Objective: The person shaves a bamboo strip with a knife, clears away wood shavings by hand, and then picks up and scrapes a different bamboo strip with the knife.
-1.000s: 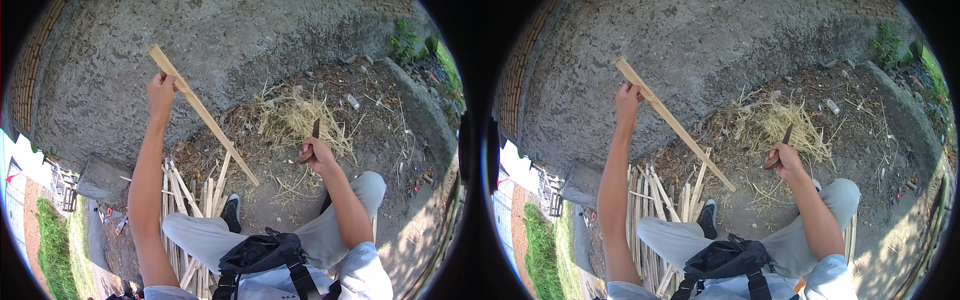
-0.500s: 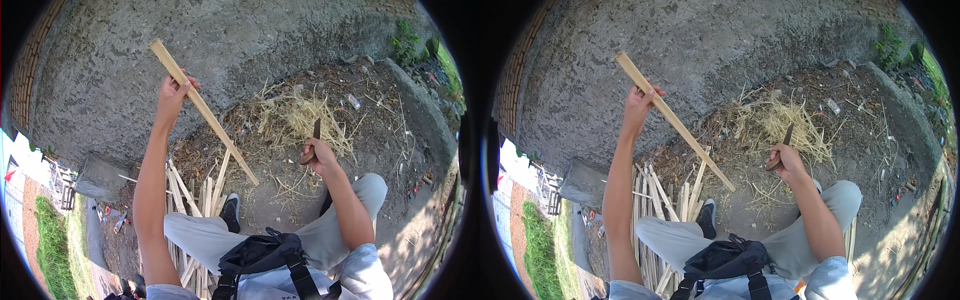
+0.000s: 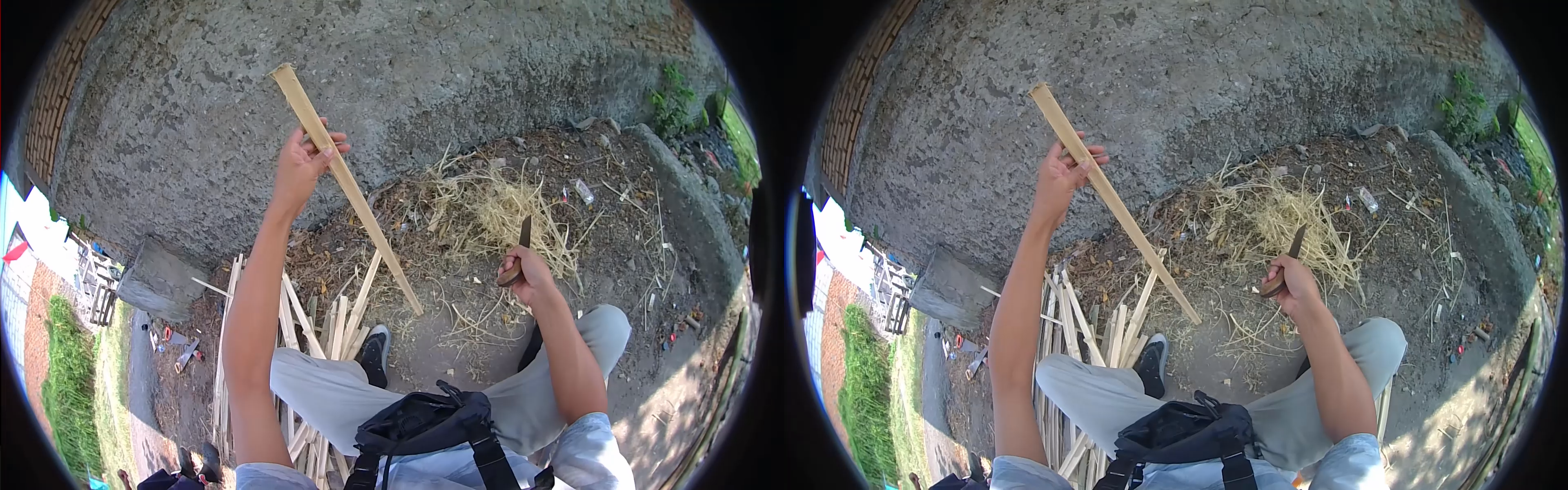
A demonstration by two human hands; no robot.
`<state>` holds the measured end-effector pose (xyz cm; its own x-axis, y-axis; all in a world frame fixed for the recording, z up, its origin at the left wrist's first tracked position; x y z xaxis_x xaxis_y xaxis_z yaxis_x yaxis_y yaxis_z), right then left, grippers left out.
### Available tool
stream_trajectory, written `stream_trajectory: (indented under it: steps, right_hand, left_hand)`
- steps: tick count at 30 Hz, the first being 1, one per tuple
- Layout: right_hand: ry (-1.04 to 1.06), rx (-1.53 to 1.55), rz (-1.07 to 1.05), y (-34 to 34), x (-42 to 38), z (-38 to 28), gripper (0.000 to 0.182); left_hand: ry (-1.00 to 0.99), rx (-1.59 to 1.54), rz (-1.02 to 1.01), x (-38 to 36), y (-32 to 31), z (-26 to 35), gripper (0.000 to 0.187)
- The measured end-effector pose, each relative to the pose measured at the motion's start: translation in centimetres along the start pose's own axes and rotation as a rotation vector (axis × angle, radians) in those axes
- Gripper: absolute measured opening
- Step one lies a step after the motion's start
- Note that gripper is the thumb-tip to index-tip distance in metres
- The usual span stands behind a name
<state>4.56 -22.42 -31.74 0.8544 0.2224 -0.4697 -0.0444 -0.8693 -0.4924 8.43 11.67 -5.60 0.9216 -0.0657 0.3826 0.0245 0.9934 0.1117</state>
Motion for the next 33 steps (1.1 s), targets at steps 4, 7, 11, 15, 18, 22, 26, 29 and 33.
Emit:
stream_trajectory:
  steps: [4,7,11,15,18,22,26,29,33]
  right_hand:
    - [0.002,-0.004,0.026,-0.3,-0.4,-0.2,0.017]
    - [0.005,-0.016,0.02,-0.5,-0.7,-0.5,0.017]
    - [0.009,-0.018,0.001,-0.3,-0.6,-0.4,0.018]
    - [0.007,0.017,0.006,-0.5,-0.8,-0.6,0.017]
    - [0.013,0.034,0.004,-0.6,-1.0,-0.6,0.015]
    - [0.016,0.03,0.02,-0.7,-1.0,-0.6,0.012]
    - [0.013,-0.002,0.02,-0.8,-1.0,-0.5,0.013]
    - [0.124,-0.068,-0.016,-1.4,-1.2,-0.3,0.016]
    - [0.479,-0.304,0.065,-3.8,-2.9,-1.5,0.031]
  left_hand:
    - [0.024,0.011,0.0,-0.3,-0.2,0.3,0.052]
    - [0.024,0.016,-0.005,-0.3,-0.2,0.4,0.052]
    - [0.011,0.019,-0.011,-0.7,-0.6,0.7,0.052]
    - [0.016,0.044,-0.004,-1.2,-1.3,1.3,0.052]
    - [-0.002,0.056,-0.006,-1.8,-1.8,1.6,0.049]
    - [-0.01,0.034,-0.012,-2.2,-2.6,1.6,0.044]
    - [-0.04,0.038,-0.044,-2.7,-3.7,1.3,0.039]
    - [-0.077,-0.008,-0.024,-3.5,-5.7,1.2,0.035]
    - [-0.026,-0.136,-0.069,-4.3,-9.6,0.9,0.046]
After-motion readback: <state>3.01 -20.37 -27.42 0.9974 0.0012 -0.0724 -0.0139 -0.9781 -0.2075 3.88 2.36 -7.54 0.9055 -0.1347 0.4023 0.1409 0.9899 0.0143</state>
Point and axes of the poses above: each hand's wrist, its own x-axis towards the middle knuckle, its own y-axis out of the back of the hand, z = x × y, the point moved 3 cm from there along x, towards the middle knuckle, and after that the axes turned 13 degrees about -x, right-handed, at the moved point
